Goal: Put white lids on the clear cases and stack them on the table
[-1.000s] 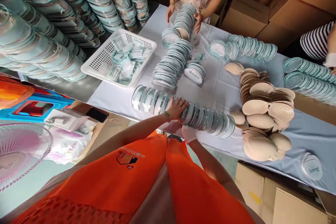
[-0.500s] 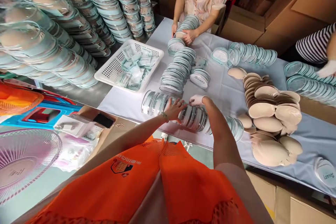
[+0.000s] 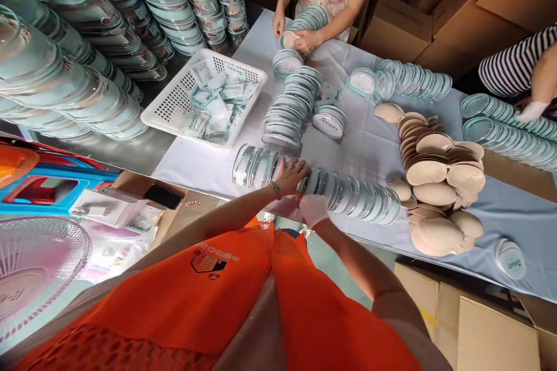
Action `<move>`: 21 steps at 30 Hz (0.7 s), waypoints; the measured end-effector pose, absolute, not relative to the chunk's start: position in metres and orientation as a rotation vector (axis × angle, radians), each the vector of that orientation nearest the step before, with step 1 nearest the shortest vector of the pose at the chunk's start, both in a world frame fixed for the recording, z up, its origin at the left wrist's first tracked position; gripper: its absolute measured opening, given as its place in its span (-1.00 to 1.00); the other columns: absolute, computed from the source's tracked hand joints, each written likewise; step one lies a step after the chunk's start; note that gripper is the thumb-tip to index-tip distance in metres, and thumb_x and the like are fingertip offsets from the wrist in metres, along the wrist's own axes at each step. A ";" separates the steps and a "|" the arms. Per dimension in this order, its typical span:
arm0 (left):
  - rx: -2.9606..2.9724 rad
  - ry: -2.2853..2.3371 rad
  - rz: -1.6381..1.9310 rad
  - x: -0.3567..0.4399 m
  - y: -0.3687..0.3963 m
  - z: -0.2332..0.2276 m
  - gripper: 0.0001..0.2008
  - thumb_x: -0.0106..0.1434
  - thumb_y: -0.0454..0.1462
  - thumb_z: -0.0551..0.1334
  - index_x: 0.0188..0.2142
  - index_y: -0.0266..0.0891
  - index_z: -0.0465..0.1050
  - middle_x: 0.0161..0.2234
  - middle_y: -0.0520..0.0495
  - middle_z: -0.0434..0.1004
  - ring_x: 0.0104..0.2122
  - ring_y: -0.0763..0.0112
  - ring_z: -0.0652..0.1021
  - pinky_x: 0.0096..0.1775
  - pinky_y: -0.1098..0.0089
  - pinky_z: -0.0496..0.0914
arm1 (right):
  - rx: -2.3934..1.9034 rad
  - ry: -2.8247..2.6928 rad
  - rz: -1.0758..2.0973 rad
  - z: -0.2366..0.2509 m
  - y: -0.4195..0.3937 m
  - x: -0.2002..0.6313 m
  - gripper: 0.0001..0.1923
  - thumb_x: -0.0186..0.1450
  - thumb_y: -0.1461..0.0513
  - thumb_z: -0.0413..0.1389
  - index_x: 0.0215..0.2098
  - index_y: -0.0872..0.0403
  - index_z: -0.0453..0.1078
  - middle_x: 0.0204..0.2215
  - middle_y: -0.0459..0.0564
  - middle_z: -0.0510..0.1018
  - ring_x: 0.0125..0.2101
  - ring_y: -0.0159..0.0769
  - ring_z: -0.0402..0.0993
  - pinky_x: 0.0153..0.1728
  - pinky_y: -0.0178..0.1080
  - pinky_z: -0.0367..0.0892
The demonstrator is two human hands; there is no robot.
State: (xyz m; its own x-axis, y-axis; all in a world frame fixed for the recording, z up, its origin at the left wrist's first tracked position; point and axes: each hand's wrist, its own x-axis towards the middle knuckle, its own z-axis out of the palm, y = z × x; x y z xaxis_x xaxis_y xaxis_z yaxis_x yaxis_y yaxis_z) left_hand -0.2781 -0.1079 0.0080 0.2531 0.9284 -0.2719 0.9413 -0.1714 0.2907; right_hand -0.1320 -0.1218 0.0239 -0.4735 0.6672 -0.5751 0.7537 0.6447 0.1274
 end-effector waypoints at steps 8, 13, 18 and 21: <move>2.170 1.677 0.072 -0.310 -0.111 0.013 0.34 0.12 0.12 0.51 0.60 -0.21 -0.31 0.58 -0.45 -0.29 0.54 -0.40 -0.12 0.38 -0.50 -0.12 | 1.144 2.258 -0.423 0.039 -0.113 -0.122 -0.71 0.48 0.23 0.08 -0.15 0.12 0.67 -0.15 0.29 0.72 -0.10 0.03 0.66 -0.10 -0.15 0.42; 2.151 1.757 -0.064 -0.336 -0.117 0.009 0.36 0.05 0.06 0.56 0.60 -0.11 -0.24 0.59 -0.39 -0.22 0.53 -0.45 -0.13 0.34 -0.59 -0.16 | 1.029 2.495 -0.500 0.077 -0.014 -0.155 -0.60 0.58 0.26 -0.06 0.25 0.21 0.45 0.27 0.24 0.50 0.18 -0.24 0.41 0.08 -0.37 0.23; 2.149 1.767 -0.087 -0.330 -0.122 0.007 0.33 0.05 -0.06 0.60 0.59 -0.16 -0.18 0.58 -0.39 -0.14 0.52 -0.42 -0.04 0.38 -0.50 -0.06 | 0.859 2.325 -0.521 0.069 0.031 -0.202 -0.72 0.49 0.22 0.10 -0.09 0.26 0.59 -0.20 0.06 0.69 -0.33 -0.41 0.45 -0.29 -0.41 0.27; 2.139 1.769 -0.069 -0.329 -0.122 0.009 0.30 0.05 -0.06 0.60 0.59 -0.15 -0.14 0.58 -0.39 -0.13 0.52 -0.45 -0.03 0.38 -0.51 -0.06 | 0.847 2.255 -0.422 0.070 0.036 -0.216 -0.71 0.45 0.16 0.15 -0.22 0.23 0.62 -0.35 0.07 0.67 -0.41 -0.34 0.47 -0.33 -0.33 0.30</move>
State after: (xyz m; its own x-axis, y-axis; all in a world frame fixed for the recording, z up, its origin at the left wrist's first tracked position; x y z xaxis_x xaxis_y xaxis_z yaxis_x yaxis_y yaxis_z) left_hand -0.3292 -0.1215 0.0085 0.2136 0.9405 -0.2643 0.9582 -0.1489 0.2443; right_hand -0.2161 0.0362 0.0695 -0.5553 0.4539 -0.6969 0.6750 0.7355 -0.0589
